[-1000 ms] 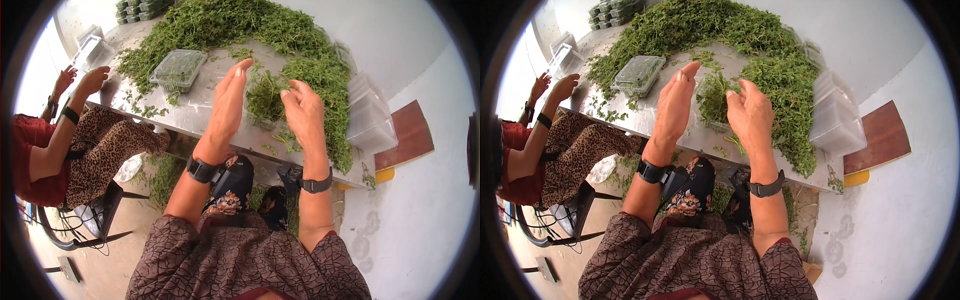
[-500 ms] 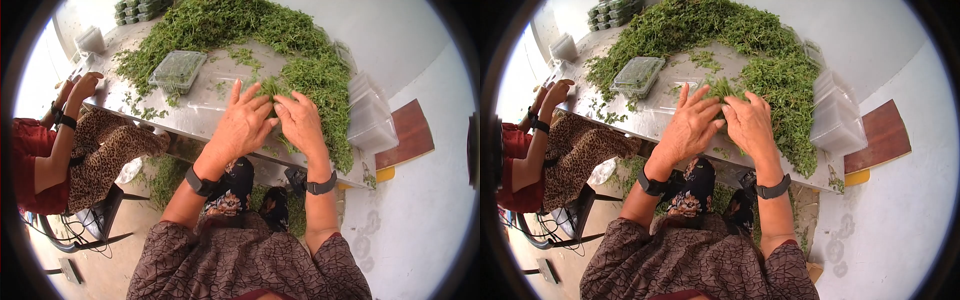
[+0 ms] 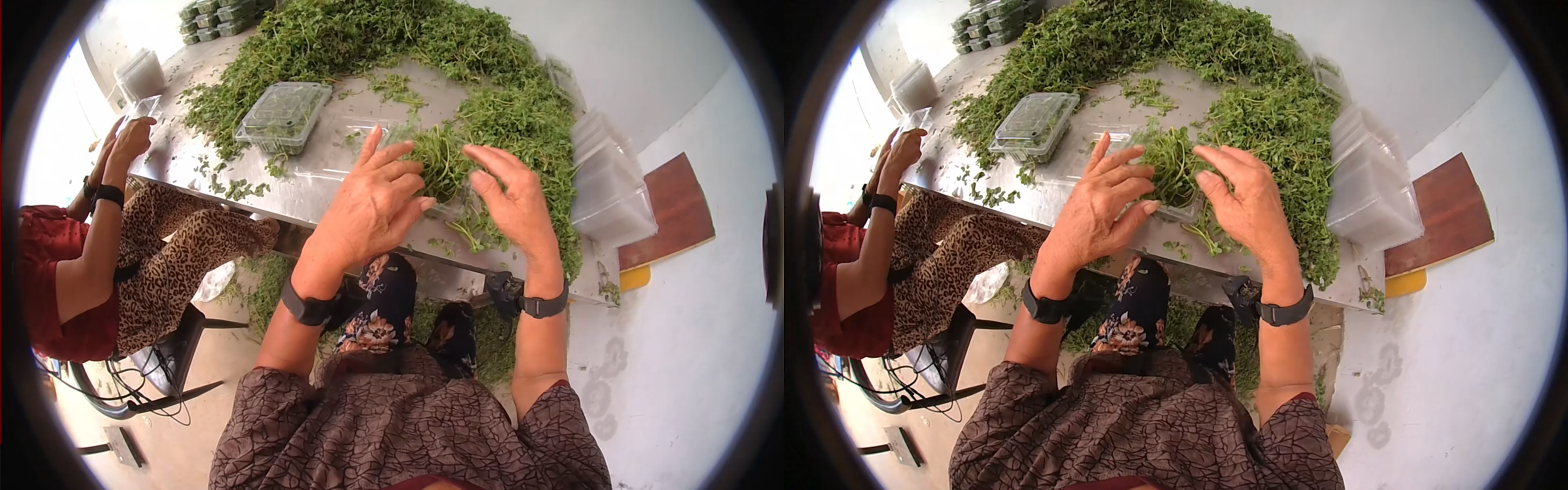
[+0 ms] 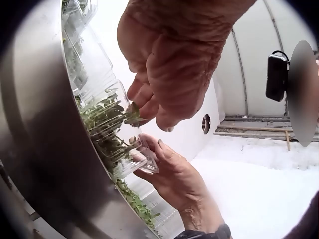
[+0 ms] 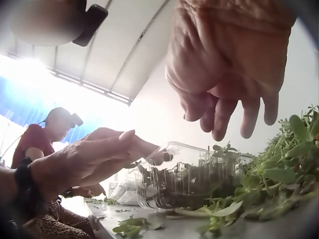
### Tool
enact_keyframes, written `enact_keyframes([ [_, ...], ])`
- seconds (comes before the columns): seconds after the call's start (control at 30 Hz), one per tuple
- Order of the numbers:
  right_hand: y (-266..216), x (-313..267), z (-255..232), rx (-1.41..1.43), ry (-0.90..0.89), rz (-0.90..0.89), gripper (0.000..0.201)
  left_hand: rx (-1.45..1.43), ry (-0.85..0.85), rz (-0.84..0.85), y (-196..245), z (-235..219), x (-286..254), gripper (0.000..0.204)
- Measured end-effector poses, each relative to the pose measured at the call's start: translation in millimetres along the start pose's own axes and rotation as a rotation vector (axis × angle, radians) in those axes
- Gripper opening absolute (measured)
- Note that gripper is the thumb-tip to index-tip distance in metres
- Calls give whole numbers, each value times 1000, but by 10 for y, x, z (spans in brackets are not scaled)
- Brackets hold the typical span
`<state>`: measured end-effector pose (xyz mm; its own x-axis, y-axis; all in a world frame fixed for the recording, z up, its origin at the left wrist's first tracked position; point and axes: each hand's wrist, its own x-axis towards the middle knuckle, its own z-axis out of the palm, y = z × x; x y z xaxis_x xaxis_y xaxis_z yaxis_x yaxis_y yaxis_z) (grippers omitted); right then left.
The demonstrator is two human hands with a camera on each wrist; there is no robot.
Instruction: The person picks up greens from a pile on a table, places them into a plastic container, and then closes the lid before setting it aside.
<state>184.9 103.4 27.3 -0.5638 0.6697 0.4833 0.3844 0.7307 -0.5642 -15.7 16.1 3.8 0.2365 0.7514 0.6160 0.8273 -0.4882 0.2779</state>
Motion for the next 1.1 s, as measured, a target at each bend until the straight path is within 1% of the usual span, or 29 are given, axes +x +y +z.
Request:
enact_keyframes([
  [0.03, 7, -5, -17, 14, 62, -37, 28, 5, 39, 15, 31, -20, 15, 22],
  [0.07, 32, 7, -34, -10, 57, -57, 31, 9, 77, 30, 53, -24, 27, 27],
  [0.1, 45, 17, -23, -9, 57, -52, 31, 7, 73, 30, 71, -10, 44, 27],
  [0.17, 70, 40, 10, 91, 29, -8, 30, 18, 68, 56, 107, 33, 99, 38],
  [0.2, 85, 50, 34, 91, 29, -7, 30, 17, 67, 57, 106, 76, 126, 38],
  [0.27, 111, 47, 100, -107, 50, -29, 27, 24, 69, 73, 85, 177, 144, 46],
  [0.3, 111, 40, 126, -105, 49, -28, 27, 24, 67, 73, 83, 189, 140, 46],
  [0.37, 111, 26, 155, -266, -35, -44, 25, 137, -93, 62, 80, 207, 144, 40],
  [0.4, 107, 38, 136, -266, -34, -43, 25, 137, -95, 63, 85, 181, 151, 40],
  [0.47, 81, 86, 64, -276, -104, -95, 24, 100, -221, 61, 93, 85, 156, 29],
  [0.5, 70, 105, 36, -276, -102, -94, 24, 101, -222, 63, 79, 65, 145, 29],
  [0.57, 64, 138, -7, -321, -118, -135, 22, 90, -231, 84, 51, 32, 132, 19],
  [0.6, 79, 141, -8, -320, -117, -135, 22, 91, -232, 85, 53, 23, 125, 19],
  [0.67, 118, 158, 5, -247, -82, -162, 25, 83, -241, 86, 52, 5, 112, 16],
  [0.8, 96, 228, -21, -143, -82, -162, 30, 72, -233, 88, 44, 18, 90, 14],
  [0.87, 65, 258, 12, -66, -134, -180, 33, 85, -255, 98, 51, 8, 106, 15],
  [0.9, 65, 270, 36, -66, -133, -180, 33, 85, -255, 98, 53, 6, 108, 15],
  [0.97, 66, 289, 95, -223, -166, -262, 31, 62, -258, 91, 56, 1, 105, 16],
  [1.0, 58, 305, 120, -221, -166, -262, 31, 62, -259, 90, 51, 11, 100, 16],
  [1.07, 40, 354, 170, -305, -290, -163, 30, 53, -237, 99, 36, 35, 94, 19],
  [1.1, 35, 399, 199, -302, -291, -159, 30, 51, -241, 99, 33, 40, 98, 19],
])
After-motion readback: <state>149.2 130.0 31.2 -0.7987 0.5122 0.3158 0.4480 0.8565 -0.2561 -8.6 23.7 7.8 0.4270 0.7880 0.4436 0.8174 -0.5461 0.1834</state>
